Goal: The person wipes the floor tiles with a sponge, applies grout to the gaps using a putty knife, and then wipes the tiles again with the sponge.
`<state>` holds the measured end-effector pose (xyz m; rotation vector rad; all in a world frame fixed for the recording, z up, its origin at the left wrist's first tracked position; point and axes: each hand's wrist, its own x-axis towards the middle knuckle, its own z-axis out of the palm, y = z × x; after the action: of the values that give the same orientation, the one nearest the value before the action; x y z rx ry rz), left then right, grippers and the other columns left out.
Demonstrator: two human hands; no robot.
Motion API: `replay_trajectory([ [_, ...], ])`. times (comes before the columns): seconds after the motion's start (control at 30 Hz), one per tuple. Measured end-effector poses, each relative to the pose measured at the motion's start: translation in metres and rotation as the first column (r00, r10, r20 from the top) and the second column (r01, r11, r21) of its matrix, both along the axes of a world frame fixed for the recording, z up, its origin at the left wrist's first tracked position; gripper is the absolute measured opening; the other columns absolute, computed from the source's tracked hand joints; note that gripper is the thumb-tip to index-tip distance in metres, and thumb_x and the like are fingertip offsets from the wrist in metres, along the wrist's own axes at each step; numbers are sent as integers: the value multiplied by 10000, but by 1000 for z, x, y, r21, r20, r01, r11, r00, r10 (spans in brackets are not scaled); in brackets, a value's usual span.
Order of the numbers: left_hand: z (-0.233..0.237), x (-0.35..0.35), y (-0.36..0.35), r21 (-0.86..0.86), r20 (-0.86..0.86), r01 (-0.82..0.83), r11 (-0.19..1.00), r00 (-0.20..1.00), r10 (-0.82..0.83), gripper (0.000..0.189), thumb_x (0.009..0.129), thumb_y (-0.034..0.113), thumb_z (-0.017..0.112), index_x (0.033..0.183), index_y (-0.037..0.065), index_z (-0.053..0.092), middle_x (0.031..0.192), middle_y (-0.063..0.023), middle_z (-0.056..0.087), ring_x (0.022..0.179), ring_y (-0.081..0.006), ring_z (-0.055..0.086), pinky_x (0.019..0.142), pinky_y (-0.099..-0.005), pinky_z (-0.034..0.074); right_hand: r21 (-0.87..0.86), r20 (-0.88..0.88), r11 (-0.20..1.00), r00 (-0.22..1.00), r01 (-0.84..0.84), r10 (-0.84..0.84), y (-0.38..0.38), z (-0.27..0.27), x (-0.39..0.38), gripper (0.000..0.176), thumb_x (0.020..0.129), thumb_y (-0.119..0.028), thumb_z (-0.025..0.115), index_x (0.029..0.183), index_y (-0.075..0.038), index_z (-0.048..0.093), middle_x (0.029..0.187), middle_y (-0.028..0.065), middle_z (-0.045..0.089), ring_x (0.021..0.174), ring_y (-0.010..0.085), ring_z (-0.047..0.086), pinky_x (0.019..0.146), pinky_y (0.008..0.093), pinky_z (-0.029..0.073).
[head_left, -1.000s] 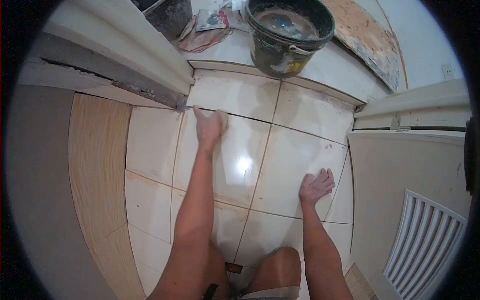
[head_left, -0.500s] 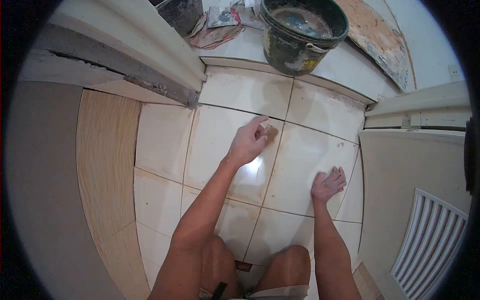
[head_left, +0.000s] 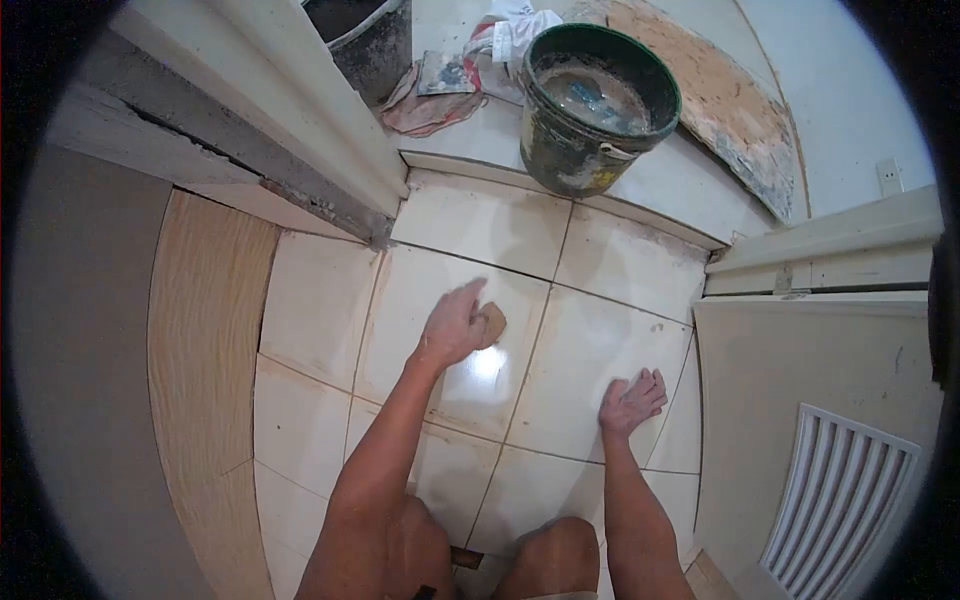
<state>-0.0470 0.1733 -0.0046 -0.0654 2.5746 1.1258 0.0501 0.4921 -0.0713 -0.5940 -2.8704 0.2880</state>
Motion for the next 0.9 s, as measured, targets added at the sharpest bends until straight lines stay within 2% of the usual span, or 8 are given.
replay_trajectory([
  [0.07,-8,-16,-1,29,-228,-154,988,961,156,518,772,69,599,1285,22,545,1002,-188,628,896,-333,619,840,-416,505,-14,-15,1000,1000,12,-13,2,1,-7,480,816,-253,547,1230,-12,507,1358,184,414,1200,382,380,976,568,304],
  [0.3,24,-202,-36,-146,-697,-347,926,700,153,247,806,117,579,1032,32,631,936,-233,631,903,-414,592,817,-507,465,-10,14,999,999,31,-31,3,-6,-3,490,796,-239,549,1225,-5,515,1359,187,415,1196,387,380,956,553,313],
  [0.43,34,-294,-63,-544,-534,-246,802,839,-105,396,844,221,615,1202,53,602,1219,-215,602,1127,-361,572,977,-444,442,-18,20,1000,1000,19,-19,4,-5,-1,504,774,-217,563,1233,-19,503,1352,187,407,1184,391,372,943,552,316],
  [0.57,41,-331,-64,-743,-553,-262,617,759,-344,370,873,279,585,1091,-19,579,1066,-240,659,1055,-348,620,936,-444,469,12,66,999,997,35,-35,6,-7,-2,531,762,-209,571,1252,-34,462,1352,193,390,1176,393,364,939,555,312],
  [0.63,19,-358,-83,-831,-309,-93,549,897,-316,484,867,358,593,1150,-32,546,1107,-282,643,1143,-364,589,989,-445,448,10,76,1000,997,-4,3,8,-7,0,557,751,-196,580,1263,-44,423,1356,202,374,1165,395,366,934,562,308],
  [0.7,-2,-370,-91,-348,-378,-309,885,910,169,595,827,367,632,1228,-46,485,1125,-298,626,1154,-392,577,1000,-458,438,-14,85,1000,996,6,-5,8,-5,1,561,750,-192,579,1267,-45,417,1353,204,373,1164,398,365,931,565,307],
  [0.83,23,-374,-94,-644,-313,-149,750,946,-82,568,815,338,642,1282,71,460,1240,-290,539,1194,-403,536,990,-459,444,-49,22,998,999,-25,26,10,-12,1,535,796,-229,534,1270,8,462,1370,221,372,1164,415,354,963,578,269],
  [0.9,50,-370,-85,-614,-281,-243,751,956,79,607,803,330,663,1327,96,469,1240,-283,535,1205,-396,527,989,-461,447,-42,42,999,999,-23,25,10,-7,-5,535,777,-203,552,1265,-9,448,1358,217,371,1157,408,358,936,577,287],
])
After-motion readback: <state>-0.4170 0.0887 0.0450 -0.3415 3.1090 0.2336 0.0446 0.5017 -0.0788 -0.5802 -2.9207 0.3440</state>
